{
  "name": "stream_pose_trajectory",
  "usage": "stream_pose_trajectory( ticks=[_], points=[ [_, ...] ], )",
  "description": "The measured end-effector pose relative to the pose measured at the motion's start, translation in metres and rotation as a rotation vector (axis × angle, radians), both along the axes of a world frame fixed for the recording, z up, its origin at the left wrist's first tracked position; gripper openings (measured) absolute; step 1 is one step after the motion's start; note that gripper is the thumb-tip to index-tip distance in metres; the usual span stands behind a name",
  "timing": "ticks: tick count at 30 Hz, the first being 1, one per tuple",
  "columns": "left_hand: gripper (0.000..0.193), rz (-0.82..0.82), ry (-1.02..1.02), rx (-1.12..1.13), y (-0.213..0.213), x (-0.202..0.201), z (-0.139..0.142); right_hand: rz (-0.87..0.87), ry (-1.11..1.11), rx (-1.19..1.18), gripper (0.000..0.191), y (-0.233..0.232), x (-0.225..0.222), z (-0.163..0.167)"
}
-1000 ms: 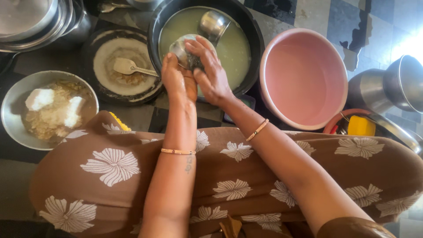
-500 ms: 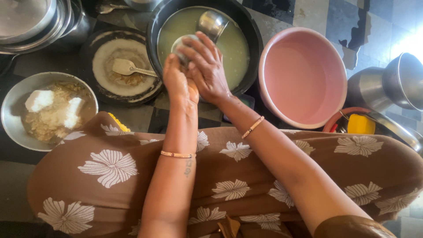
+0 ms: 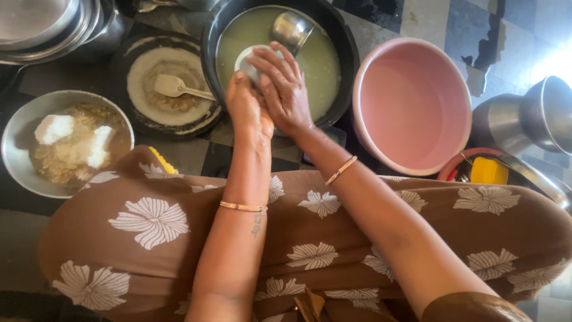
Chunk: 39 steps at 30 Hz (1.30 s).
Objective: The person washes various kitchen utensils and cookware by hand using a scrubber and water from two basins. They scrub and rinse a metal bowl, a masher, a small pot, a plate, and a spoon, placing the cleaned items into a basket.
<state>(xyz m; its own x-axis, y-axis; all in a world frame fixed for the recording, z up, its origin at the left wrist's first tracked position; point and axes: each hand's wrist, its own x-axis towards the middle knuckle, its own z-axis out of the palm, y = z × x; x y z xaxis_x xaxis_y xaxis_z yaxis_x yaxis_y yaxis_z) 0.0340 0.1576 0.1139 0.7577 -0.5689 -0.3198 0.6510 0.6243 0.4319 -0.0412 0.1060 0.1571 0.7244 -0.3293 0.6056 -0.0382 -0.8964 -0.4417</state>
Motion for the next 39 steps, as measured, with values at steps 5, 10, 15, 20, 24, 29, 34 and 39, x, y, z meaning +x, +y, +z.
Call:
stream_pose_trajectory(
  ticks=[5,10,15,20,24,29,34,39],
  points=[
    [0.033,-0.183,-0.418,0.521,-0.003,-0.011,-0.004,-0.155,0.220,0.460,0.039,-0.032,0.025,-0.003],
    [0.027,-0.090,-0.614,0.492,-0.001,-0.019,-0.016,-0.407,0.116,1.361,0.030,-0.069,0.035,-0.018],
    [0.029,-0.233,-0.753,0.739,-0.009,-0.004,-0.041,-0.171,0.338,0.348,0.032,-0.062,0.022,-0.047],
    [0.027,-0.010,-0.629,0.563,-0.012,-0.015,-0.065,-0.240,0.032,0.883,0.029,-0.060,0.035,-0.055],
    [0.028,-0.086,-0.514,0.531,-0.017,-0.016,-0.071,-0.282,0.213,0.683,0.026,-0.070,0.043,-0.049],
    [0.028,-0.091,-0.417,0.537,-0.021,-0.006,-0.071,-0.095,0.021,0.369,0.023,-0.032,0.024,-0.037],
    [0.028,0.019,0.046,0.180,-0.015,-0.002,-0.071,0.075,-0.074,0.102,0.030,-0.009,0.010,-0.028],
    [0.022,-0.004,-0.012,0.156,-0.013,-0.011,-0.070,-0.338,0.159,0.846,0.036,-0.037,0.033,-0.049]
  ],
)
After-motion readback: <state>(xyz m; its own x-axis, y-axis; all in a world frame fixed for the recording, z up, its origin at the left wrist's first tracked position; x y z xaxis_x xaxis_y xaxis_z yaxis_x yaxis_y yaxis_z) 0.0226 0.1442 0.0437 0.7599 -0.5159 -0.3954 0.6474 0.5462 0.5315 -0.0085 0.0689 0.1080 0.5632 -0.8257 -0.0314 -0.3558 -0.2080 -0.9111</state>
